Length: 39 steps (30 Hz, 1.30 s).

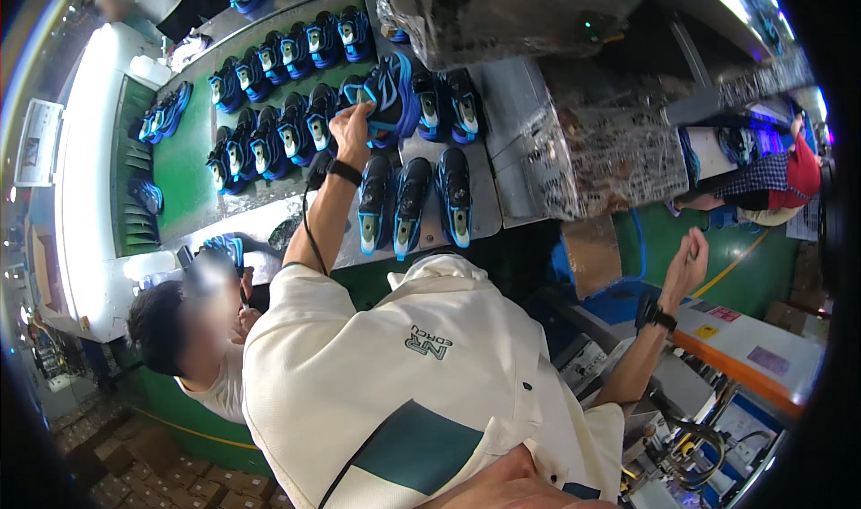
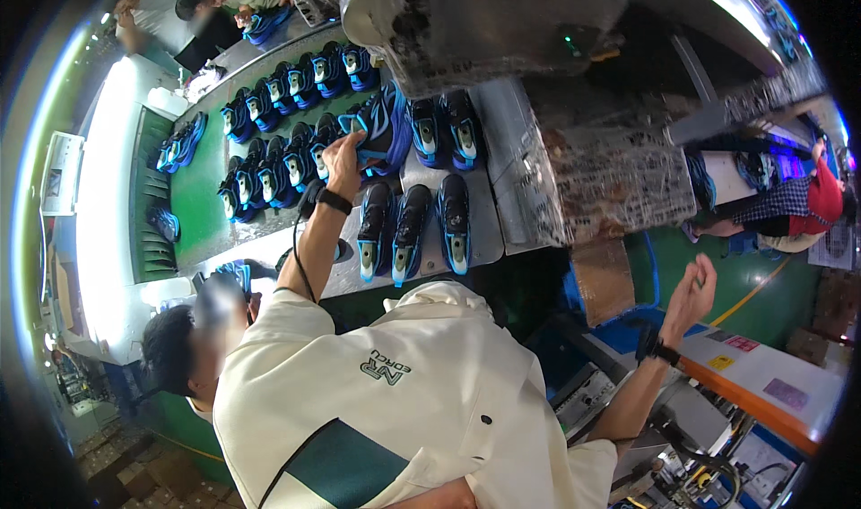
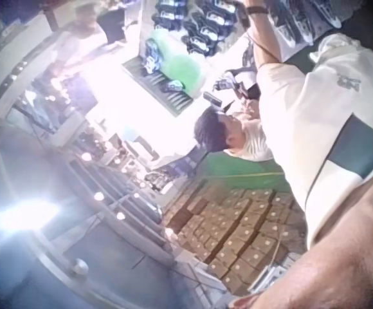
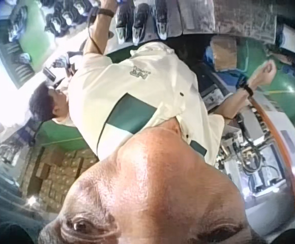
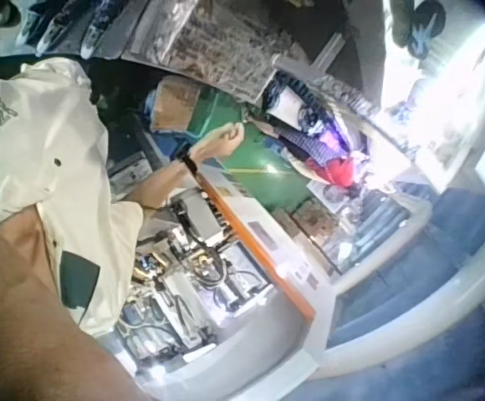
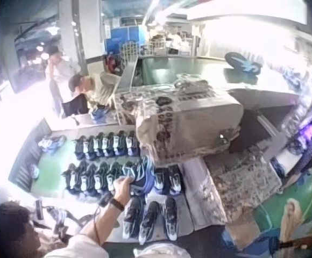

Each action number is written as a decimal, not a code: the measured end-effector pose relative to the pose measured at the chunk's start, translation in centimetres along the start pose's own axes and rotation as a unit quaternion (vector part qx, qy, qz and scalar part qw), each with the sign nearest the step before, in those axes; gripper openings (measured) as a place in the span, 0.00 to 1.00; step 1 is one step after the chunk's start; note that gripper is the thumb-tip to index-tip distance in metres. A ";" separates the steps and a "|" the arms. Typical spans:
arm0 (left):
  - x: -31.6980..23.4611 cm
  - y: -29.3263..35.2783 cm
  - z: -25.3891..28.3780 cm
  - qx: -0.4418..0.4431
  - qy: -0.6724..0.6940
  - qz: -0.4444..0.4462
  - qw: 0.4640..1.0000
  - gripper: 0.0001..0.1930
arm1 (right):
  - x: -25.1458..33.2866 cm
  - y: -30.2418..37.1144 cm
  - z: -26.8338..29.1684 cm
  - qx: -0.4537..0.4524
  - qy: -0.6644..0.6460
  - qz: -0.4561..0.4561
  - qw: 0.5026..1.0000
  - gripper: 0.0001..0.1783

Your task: Operating industrial machinery to process and press components of sneakers in a factory setting.

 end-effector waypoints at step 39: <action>8.2 19.3 -4.2 0.027 0.108 0.118 0.987 0.11 | 2.6 -14.4 -11.6 0.096 0.293 -0.048 0.950 0.28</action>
Point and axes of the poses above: each hand's wrist, its own y-axis away from the middle knuckle, its own z-axis out of the back of the hand, x = y × z, the point moved 9 cm from there along -y, towards the middle knuckle, and after that the axes turned 13 degrees about x, right-handed, at the moved point
